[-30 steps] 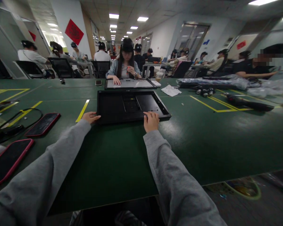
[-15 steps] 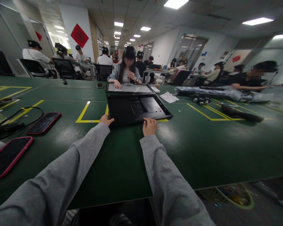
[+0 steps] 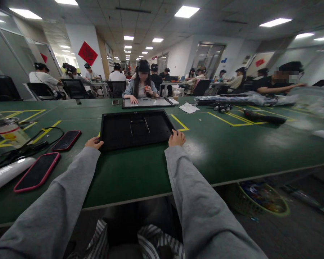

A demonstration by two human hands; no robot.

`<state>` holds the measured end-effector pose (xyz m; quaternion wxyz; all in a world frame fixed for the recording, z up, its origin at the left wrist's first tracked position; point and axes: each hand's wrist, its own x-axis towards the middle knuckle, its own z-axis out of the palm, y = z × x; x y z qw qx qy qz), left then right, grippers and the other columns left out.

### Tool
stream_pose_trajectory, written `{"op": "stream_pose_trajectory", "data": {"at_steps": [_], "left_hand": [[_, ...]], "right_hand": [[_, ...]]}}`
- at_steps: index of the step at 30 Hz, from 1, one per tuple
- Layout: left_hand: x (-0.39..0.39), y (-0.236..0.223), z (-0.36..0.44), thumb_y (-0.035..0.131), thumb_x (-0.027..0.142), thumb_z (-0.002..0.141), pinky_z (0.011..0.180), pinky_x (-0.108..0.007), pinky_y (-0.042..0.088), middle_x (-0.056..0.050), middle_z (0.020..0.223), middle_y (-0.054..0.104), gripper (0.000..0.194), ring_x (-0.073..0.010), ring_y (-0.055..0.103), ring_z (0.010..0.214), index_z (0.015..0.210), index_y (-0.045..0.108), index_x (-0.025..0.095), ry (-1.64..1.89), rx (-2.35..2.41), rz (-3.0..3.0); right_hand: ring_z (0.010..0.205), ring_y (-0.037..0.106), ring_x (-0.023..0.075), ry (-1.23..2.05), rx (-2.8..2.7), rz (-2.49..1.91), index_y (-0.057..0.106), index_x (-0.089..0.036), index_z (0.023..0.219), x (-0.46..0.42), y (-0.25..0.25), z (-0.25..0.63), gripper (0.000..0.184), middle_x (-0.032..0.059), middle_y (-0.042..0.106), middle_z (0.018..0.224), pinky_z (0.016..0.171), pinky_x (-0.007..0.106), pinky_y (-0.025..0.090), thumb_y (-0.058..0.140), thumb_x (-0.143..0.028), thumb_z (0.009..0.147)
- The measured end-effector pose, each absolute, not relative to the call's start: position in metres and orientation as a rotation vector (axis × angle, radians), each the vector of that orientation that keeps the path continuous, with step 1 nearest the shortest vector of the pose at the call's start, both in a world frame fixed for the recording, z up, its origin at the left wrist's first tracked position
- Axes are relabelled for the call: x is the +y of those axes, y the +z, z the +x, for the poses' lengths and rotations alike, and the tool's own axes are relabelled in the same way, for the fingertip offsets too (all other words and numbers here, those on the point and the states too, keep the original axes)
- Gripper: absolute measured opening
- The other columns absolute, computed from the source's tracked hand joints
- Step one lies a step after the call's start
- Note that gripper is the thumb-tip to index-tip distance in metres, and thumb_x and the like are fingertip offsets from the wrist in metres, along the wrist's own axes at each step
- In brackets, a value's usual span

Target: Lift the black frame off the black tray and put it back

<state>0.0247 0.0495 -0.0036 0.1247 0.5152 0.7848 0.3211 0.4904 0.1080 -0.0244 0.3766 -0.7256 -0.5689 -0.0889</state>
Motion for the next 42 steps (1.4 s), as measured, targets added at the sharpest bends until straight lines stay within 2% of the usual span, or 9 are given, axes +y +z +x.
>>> {"op": "stream_pose_trajectory", "data": {"at_steps": [5,12,20,26,32,34,37,39,42], "left_hand": [[0.011,0.002,-0.019,0.062,0.043,0.078,0.095,-0.036,0.048,-0.006,0.11,0.071,0.054,-0.0263,0.063,0.108,0.128,0.062,0.021,0.914,2.45,1.529],[-0.006,0.003,-0.048,0.055,0.04,0.084,0.098,-0.037,0.044,-0.006,0.122,0.067,0.049,-0.0274,0.059,0.117,0.129,0.061,0.021,0.819,2.57,1.466],[-0.005,0.002,-0.043,0.056,0.048,0.083,0.098,-0.038,0.043,-0.009,0.123,0.066,0.057,-0.0286,0.057,0.119,0.13,0.06,0.017,0.815,2.527,1.53],[-0.001,0.002,-0.038,0.051,0.047,0.086,0.095,-0.039,0.045,-0.009,0.124,0.066,0.053,-0.0292,0.058,0.117,0.129,0.06,0.019,0.77,2.547,1.582],[-0.011,0.011,-0.03,0.044,0.044,0.087,0.095,-0.043,0.042,-0.015,0.119,0.066,0.05,-0.0322,0.056,0.114,0.126,0.062,0.017,0.812,2.583,1.751],[-0.019,0.02,-0.026,0.04,0.043,0.09,0.099,-0.045,0.038,-0.016,0.123,0.063,0.052,-0.0328,0.051,0.119,0.13,0.057,0.015,0.949,2.585,1.823],[-0.035,0.036,-0.019,0.035,0.044,0.092,0.105,-0.043,0.029,-0.018,0.132,0.056,0.059,-0.0313,0.044,0.126,0.138,0.048,0.01,1.278,2.551,1.883],[-0.045,0.044,-0.015,0.033,0.046,0.093,0.107,-0.041,0.025,-0.019,0.136,0.051,0.061,-0.0299,0.04,0.129,0.14,0.044,0.009,1.44,2.535,1.874],[-0.055,0.051,-0.012,0.034,0.048,0.093,0.109,-0.041,0.022,-0.019,0.141,0.044,0.062,-0.0293,0.035,0.133,0.14,0.041,0.008,1.525,2.541,1.857]], "right_hand": [[0.117,0.052,0.0306,0.009,-1.441,-1.845,0.055,-0.017,0.132,0.086,-0.025,0.481,0.047,0.0168,0.058,0.128,0.1,0.05,0.04,0.049,-0.026,0.085],[0.113,0.061,0.0244,0.245,-1.531,-1.617,0.054,-0.018,0.132,0.077,-0.031,0.457,0.052,0.0105,0.065,0.123,0.103,0.044,0.045,0.055,-0.02,0.08],[0.124,0.054,0.0234,0.272,-1.487,-1.597,0.055,-0.013,0.134,0.095,-0.028,0.458,0.054,0.0117,0.06,0.134,0.109,0.043,0.039,0.047,-0.008,0.081],[0.124,0.055,0.0263,0.269,-1.452,-1.617,0.056,-0.012,0.134,0.098,-0.024,0.456,0.053,0.0127,0.06,0.133,0.109,0.046,0.039,0.047,-0.008,0.082],[0.124,0.054,0.0268,0.246,-1.416,-1.572,0.056,-0.01,0.134,0.091,-0.02,0.455,0.052,0.0132,0.061,0.131,0.109,0.045,0.039,0.045,-0.01,0.083],[0.127,0.051,0.0244,0.134,-1.431,-1.487,0.052,-0.01,0.138,0.084,-0.015,0.453,0.054,0.0122,0.058,0.135,0.11,0.042,0.037,0.04,-0.011,0.086],[0.135,0.042,0.021,-0.105,-1.43,-1.364,0.036,-0.013,0.148,0.072,-0.002,0.451,0.057,0.0109,0.045,0.147,0.113,0.04,0.033,0.029,-0.015,0.092],[0.139,0.036,0.0216,-0.216,-1.395,-1.361,0.025,-0.015,0.152,0.064,0.008,0.45,0.058,0.0113,0.038,0.152,0.113,0.042,0.032,0.023,-0.018,0.095],[0.14,0.034,0.0251,-0.278,-1.357,-1.409,0.017,-0.017,0.154,0.056,0.017,0.451,0.059,0.0136,0.035,0.152,0.113,0.049,0.03,0.02,-0.02,0.096]]}}
